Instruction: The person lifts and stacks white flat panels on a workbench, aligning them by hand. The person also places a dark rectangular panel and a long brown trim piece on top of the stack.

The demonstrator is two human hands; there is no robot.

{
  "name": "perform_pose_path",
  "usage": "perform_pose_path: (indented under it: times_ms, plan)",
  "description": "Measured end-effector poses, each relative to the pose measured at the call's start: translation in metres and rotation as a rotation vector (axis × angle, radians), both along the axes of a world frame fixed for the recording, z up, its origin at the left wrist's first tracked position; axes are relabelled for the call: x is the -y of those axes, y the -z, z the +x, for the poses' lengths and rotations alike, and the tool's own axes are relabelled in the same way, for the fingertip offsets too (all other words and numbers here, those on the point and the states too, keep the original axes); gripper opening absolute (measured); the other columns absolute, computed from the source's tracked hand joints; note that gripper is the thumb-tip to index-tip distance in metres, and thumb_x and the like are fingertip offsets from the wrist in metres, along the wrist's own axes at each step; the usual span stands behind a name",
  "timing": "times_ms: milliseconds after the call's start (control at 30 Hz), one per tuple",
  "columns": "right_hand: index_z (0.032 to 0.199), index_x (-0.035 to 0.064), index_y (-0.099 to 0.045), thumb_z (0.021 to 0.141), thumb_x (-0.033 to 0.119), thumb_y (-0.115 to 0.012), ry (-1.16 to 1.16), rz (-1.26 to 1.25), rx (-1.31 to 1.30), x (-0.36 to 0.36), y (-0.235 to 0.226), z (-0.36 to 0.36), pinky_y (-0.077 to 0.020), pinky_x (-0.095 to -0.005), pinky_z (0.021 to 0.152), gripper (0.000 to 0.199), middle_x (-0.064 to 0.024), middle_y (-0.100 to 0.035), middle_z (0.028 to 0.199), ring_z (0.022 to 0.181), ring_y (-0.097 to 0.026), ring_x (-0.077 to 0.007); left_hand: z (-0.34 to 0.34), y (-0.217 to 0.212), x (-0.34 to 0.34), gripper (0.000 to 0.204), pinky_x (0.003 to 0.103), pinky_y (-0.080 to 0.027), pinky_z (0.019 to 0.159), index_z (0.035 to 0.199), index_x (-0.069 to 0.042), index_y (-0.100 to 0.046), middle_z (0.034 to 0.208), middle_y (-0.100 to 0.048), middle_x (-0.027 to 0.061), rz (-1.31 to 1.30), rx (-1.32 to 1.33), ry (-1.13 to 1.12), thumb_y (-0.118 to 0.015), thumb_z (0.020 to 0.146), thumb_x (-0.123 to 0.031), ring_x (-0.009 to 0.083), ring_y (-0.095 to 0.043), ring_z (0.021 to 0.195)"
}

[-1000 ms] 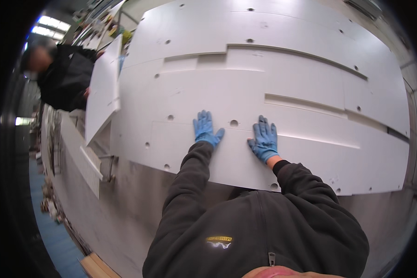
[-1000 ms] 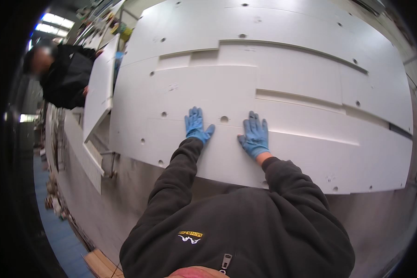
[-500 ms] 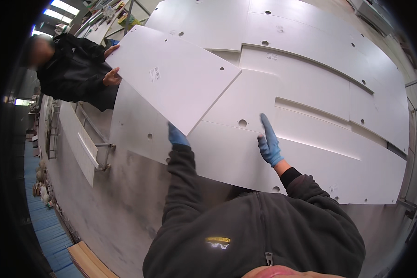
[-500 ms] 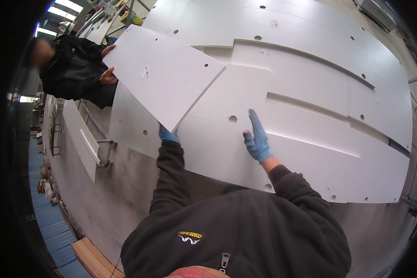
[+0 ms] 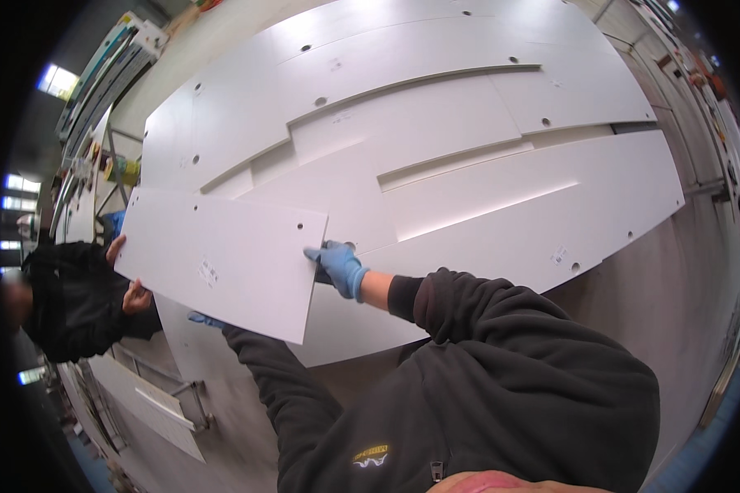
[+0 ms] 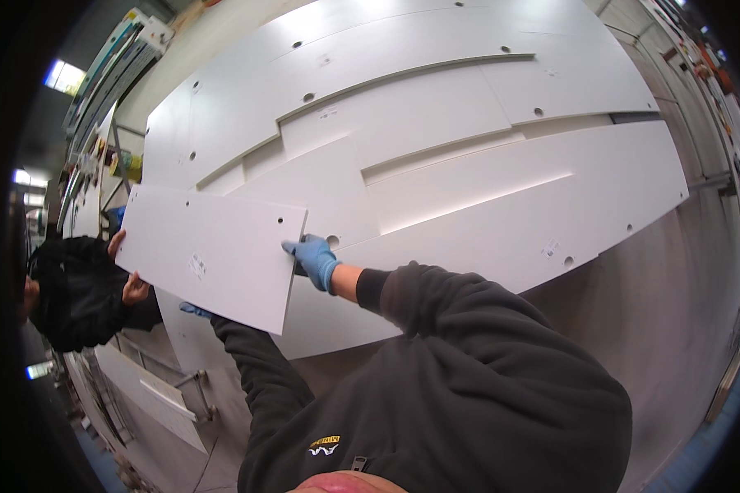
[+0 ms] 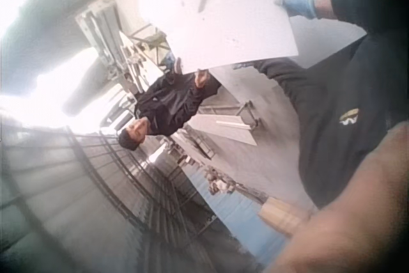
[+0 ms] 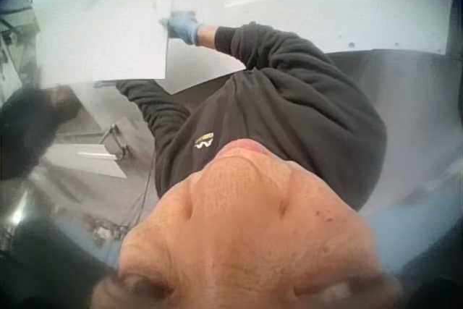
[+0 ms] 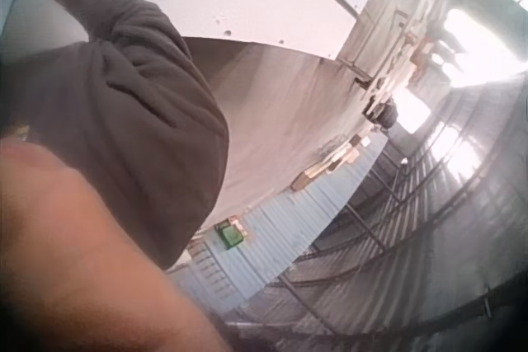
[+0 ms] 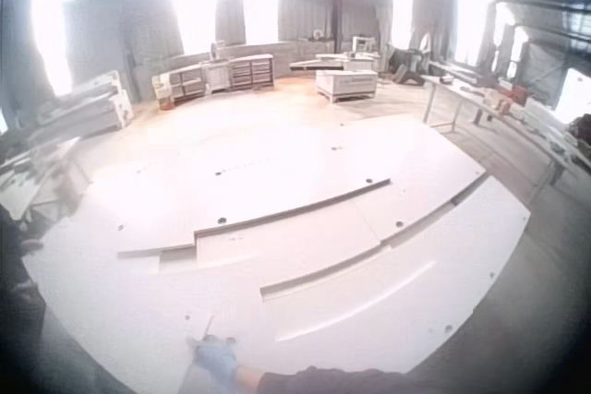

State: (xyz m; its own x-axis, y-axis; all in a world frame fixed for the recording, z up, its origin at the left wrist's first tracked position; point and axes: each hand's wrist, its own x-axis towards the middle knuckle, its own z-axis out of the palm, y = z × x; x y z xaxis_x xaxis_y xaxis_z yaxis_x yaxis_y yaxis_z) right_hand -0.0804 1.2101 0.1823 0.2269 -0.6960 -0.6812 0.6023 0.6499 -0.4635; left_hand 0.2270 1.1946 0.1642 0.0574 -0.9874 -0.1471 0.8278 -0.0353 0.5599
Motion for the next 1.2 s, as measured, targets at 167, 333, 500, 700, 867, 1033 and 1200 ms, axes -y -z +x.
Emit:
perform_pose_path:
  times_ms: [167, 333, 500, 700, 867, 1033, 1200]
  plan:
    - [0.120, -0.0079, -0.062, 0.097, 0.011, -0.065, 0.081, -0.122, -0.216, -0.019, 0.013, -0.007, -0.0606, -0.0335, 0.077, 0.031, -0.0138, -0.069, 0.108, 0.092, -0.070, -0.0209, 0.024, -0.008, -0.004, 0.058, 0.055, -0.041, 0.113, 0.147, 0.002, -0.049, 0.148, -0.054, 0.0197, -0.047, -0.062, 0.171, -0.059, 0.099, -0.030, 0.0373, -0.052, 0.133]
    - [0.118, -0.0057, -0.064, 0.099, 0.018, -0.059, 0.270, -0.136, -0.322, -0.026, 0.029, -0.045, -0.0537, -0.0361, 0.083, 0.031, -0.0165, -0.072, 0.103, 0.092, -0.066, -0.0235, 0.016, 0.017, -0.003, 0.061, 0.055, -0.041, 0.114, 0.145, 0.006, -0.049, 0.147, -0.055, 0.0211, 0.174, 0.118, -0.087, -0.063, 0.093, -0.023, 0.0384, -0.053, 0.133]
    - [0.107, -0.0052, -0.064, 0.104, 0.027, -0.051, 0.457, -0.239, -0.816, -0.024, 0.053, -0.127, -0.0522, -0.0377, 0.082, 0.035, -0.0177, -0.071, 0.097, 0.086, -0.064, -0.0235, -0.068, 0.026, -0.018, 0.052, 0.052, -0.048, 0.108, 0.140, 0.001, -0.055, 0.138, -0.062, 0.0183, 0.057, 0.231, 0.040, -0.064, 0.090, -0.012, 0.0349, -0.061, 0.125]
    - [0.093, -0.0026, -0.071, 0.108, 0.046, -0.050, 0.505, -0.360, -1.122, -0.010, 0.075, -0.326, -0.0516, -0.0363, 0.073, 0.055, -0.0100, -0.066, 0.077, 0.077, -0.051, -0.0122, -0.219, -0.020, -0.035, 0.047, 0.048, -0.044, 0.111, 0.140, -0.007, -0.056, 0.139, -0.062, 0.0105, 0.244, -0.031, 0.396, -0.062, 0.100, -0.031, 0.0294, -0.057, 0.129]
    - [0.096, -0.0043, -0.074, 0.103, 0.052, -0.056, 0.585, -0.468, -1.450, 0.002, 0.082, -0.517, -0.0513, -0.0377, 0.066, 0.059, -0.0117, -0.067, 0.070, 0.070, -0.054, -0.0127, -0.401, -0.012, -0.067, 0.049, 0.053, -0.037, 0.120, 0.142, -0.003, -0.052, 0.144, -0.058, 0.0146, 0.271, -0.100, 0.607, -0.063, 0.102, -0.029, 0.0325, -0.052, 0.136]
    - [0.080, -0.0039, -0.072, 0.098, 0.057, -0.062, 0.421, -0.323, -1.490, 0.003, 0.103, -0.693, -0.0448, -0.0397, 0.059, 0.064, -0.0102, -0.060, 0.061, 0.062, -0.048, -0.0154, -0.555, 0.010, -0.075, 0.046, 0.051, -0.037, 0.120, 0.139, -0.006, -0.057, 0.142, -0.061, 0.0113, 0.394, -0.269, 0.684, -0.067, 0.101, -0.029, 0.0290, -0.053, 0.135]
    - [0.092, -0.0053, -0.074, 0.097, 0.054, -0.068, 0.273, -0.139, -1.519, -0.003, 0.122, -0.803, -0.0448, -0.0306, 0.064, 0.060, 0.0015, -0.059, 0.073, 0.071, -0.045, -0.0109, -0.651, 0.044, -0.072, 0.057, 0.052, -0.036, 0.122, 0.146, -0.002, -0.049, 0.148, -0.055, 0.0149, 0.473, -0.449, 0.760, -0.068, 0.100, -0.030, 0.0320, -0.050, 0.138]
